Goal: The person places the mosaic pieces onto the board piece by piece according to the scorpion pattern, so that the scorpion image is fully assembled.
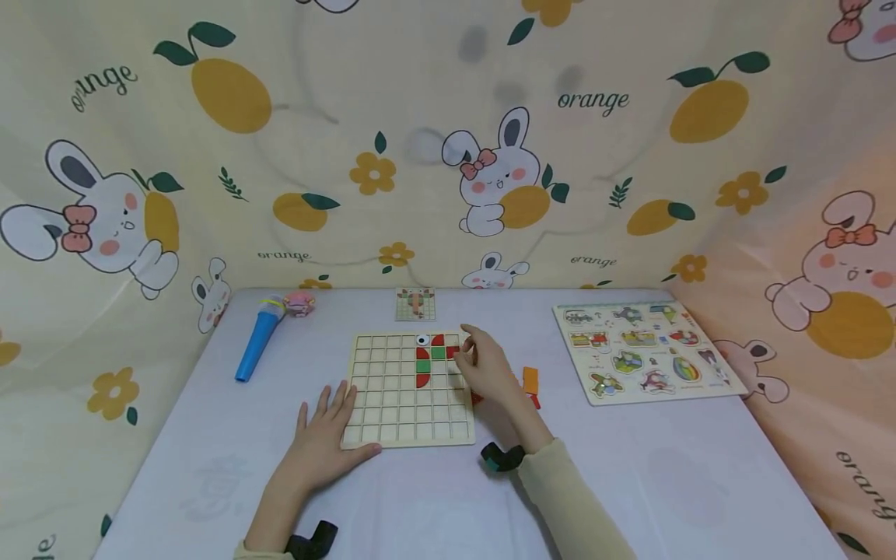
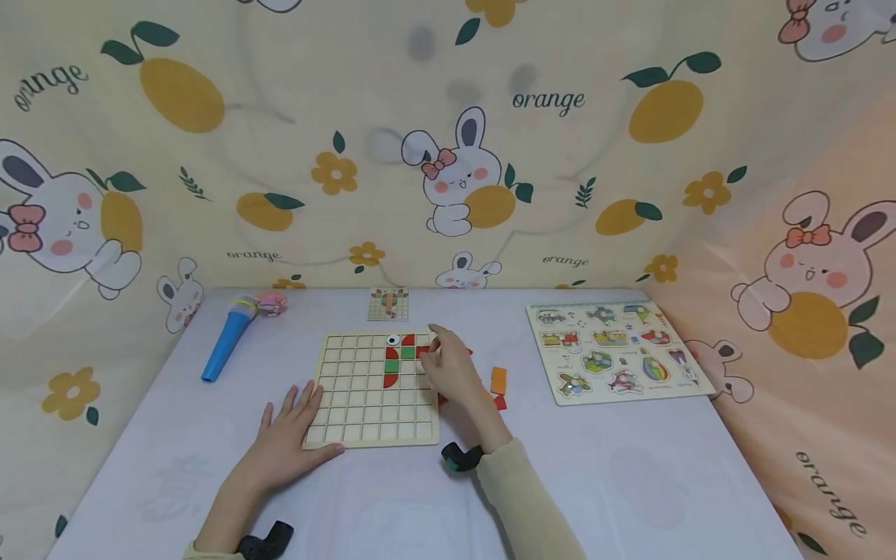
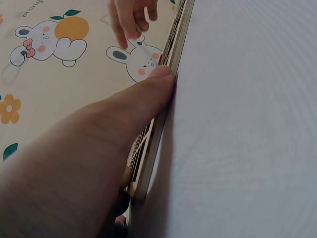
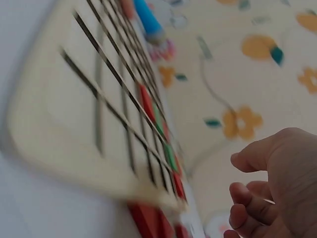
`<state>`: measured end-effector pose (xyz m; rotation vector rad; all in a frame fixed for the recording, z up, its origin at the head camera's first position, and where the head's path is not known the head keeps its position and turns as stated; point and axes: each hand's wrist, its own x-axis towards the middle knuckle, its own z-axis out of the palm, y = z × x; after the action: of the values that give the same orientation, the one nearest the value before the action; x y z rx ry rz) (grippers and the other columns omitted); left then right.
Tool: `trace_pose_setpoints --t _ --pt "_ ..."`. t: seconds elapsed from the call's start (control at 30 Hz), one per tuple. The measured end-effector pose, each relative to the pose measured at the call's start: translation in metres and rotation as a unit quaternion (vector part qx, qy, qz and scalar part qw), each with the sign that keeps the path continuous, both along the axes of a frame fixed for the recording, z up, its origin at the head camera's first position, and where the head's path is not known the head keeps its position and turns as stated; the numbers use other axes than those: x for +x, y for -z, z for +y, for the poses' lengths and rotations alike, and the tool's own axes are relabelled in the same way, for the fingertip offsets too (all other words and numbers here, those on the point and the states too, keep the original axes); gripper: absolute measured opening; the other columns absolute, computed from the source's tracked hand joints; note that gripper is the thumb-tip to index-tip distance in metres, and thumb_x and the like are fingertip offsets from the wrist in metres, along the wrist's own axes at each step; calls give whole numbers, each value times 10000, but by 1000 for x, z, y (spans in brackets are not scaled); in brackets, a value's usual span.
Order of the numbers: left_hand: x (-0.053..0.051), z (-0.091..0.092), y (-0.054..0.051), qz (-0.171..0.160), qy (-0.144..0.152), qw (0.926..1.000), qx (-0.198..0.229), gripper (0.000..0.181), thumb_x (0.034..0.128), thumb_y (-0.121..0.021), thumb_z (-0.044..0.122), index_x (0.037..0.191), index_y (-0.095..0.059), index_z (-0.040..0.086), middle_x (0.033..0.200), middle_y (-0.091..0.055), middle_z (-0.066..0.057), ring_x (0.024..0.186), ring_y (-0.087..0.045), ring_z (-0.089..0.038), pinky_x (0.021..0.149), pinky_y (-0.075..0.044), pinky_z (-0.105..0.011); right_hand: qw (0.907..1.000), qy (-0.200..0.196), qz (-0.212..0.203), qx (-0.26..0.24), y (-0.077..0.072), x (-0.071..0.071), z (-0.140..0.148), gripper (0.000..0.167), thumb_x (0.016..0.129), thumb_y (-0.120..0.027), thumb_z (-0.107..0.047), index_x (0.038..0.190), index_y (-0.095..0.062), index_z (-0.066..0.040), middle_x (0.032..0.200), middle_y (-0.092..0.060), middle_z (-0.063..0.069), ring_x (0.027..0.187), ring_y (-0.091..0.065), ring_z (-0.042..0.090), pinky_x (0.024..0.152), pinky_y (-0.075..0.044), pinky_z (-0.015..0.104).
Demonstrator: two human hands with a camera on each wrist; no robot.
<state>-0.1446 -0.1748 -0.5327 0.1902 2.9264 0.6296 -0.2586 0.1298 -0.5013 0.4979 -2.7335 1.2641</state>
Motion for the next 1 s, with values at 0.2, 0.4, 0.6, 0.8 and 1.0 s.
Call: trace_pose_setpoints --t 0.2,0.4,0.6,0.8,1.0 --pt "0 -1 0 6 -23 10000 1 1210 849 -660 802 1683 -211 50 1762 -142 -167 1624 -42 -478 1241 20 -753 9976 615 -280 -151 -5 -12 41 512 1026 -666 -129 1484 -536 61 1039 -610 125 868 -528 237 707 -435 313" --pt "0 -1 2 44 -37 10000 -40 1213 844 -659 810 1680 -221 48 1759 -154 -170 1624 -53 -479 1244 14 -751 9937 999 -506 -61 -11 -14 69 476 1035 -667 -181 1457 -579 21 1098 -616 143 969 -569 288 780 -459 342" --pt "0 -1 2 -20 -24 10000 3 1217 845 -657 811 1680 -215 45 1759 -148 -173 1623 -41 -481 1243 26 -749 9931 1017 -582 55 -10 -10 81 432 1036 -670 -170 1418 -609 21 1131 -631 166 995 -588 307 828 -485 363" --pt "0 1 1 -28 -11 10000 -10 1212 847 -661 804 1683 -214 50 1762 -147 -170 1625 -45 -477 1246 20 -746 9928 980 -663 204 -6 -5 95 418 1033 -678 -169 1395 -622 31 1126 -634 177 981 -593 310 793 -496 343" --pt "0 2 -1 -25 -55 10000 49 1213 836 -688 786 1679 -236 38 1758 -169 -180 1622 -65 -485 1239 7 -760 9919 1022 -677 333 -1 1 111 391 1022 -671 -138 1361 -638 54 1076 -642 177 929 -586 289 745 -477 310"
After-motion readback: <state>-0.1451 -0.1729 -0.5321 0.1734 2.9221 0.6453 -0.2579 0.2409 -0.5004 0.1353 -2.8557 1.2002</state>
